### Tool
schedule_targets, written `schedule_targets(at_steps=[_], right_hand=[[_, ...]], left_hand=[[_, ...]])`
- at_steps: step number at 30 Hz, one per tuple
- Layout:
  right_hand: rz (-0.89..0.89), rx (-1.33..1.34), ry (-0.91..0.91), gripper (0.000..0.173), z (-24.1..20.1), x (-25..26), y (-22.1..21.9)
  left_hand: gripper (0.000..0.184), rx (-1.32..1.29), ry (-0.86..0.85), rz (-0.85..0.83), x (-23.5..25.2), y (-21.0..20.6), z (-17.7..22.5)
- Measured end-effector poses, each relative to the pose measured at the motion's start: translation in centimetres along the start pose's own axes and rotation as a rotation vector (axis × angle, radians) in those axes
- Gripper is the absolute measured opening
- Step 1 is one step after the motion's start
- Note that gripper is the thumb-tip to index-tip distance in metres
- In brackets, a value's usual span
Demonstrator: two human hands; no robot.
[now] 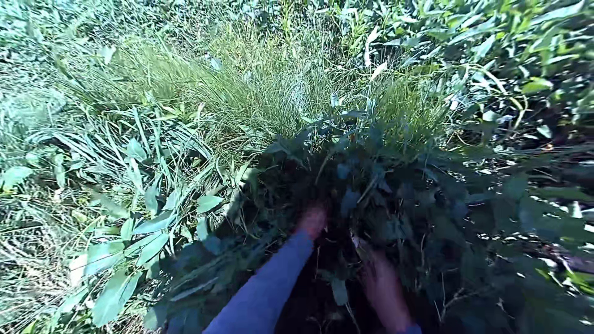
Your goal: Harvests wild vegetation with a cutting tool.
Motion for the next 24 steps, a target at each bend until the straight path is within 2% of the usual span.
schedule_targets(at_steps=[2,7,12,14,16,20,22,24], right_hand=[[-0.007,0.001,-0.002,0.046,0.3,0.0,-0.1],[-0.006,0.044,0.018,0.045,0.7,0.1,0.0],[0.01,-0.017,0.159,0.043,-3.5,-0.1,-0.7],[-0.077,-0.059,0.13,0.045,-5.4,1.5,-0.5],[-0.082,-0.069,0.062,0.045,-5.9,4.1,0.5],[0.03,0.021,-0.026,0.042,-3.3,6.0,3.3],[0.072,0.055,0.0,0.042,-1.8,5.5,3.3],[0.082,0.078,0.018,0.043,-0.9,5.2,3.1]], left_hand=[[0.033,-0.042,0.026,-0.046,-0.7,0.9,0.3],[0.033,-0.098,0.066,0.013,-4.6,1.0,-0.6],[0.036,-0.132,0.152,-0.007,-6.6,0.3,-3.8],[0.033,-0.111,0.113,0.02,-6.3,0.4,-3.2],[0.032,-0.063,0.038,0.02,-5.3,0.5,-2.0],[0.048,-0.033,-0.066,0.042,-2.5,0.8,-0.6],[0.047,-0.027,-0.073,0.037,-1.0,0.7,-0.4],[0.04,-0.074,-0.046,-0.047,0.2,0.6,-0.3]])
Point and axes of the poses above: each hand's wrist, its own x-axis towards the middle knuckle, its own y-axis out of the back of the hand, z = x × y, the point moved 2 cm from there along x, towards the middle knuckle, and after that the axes turned 14 degrees about -z, right-handed, at the moved point
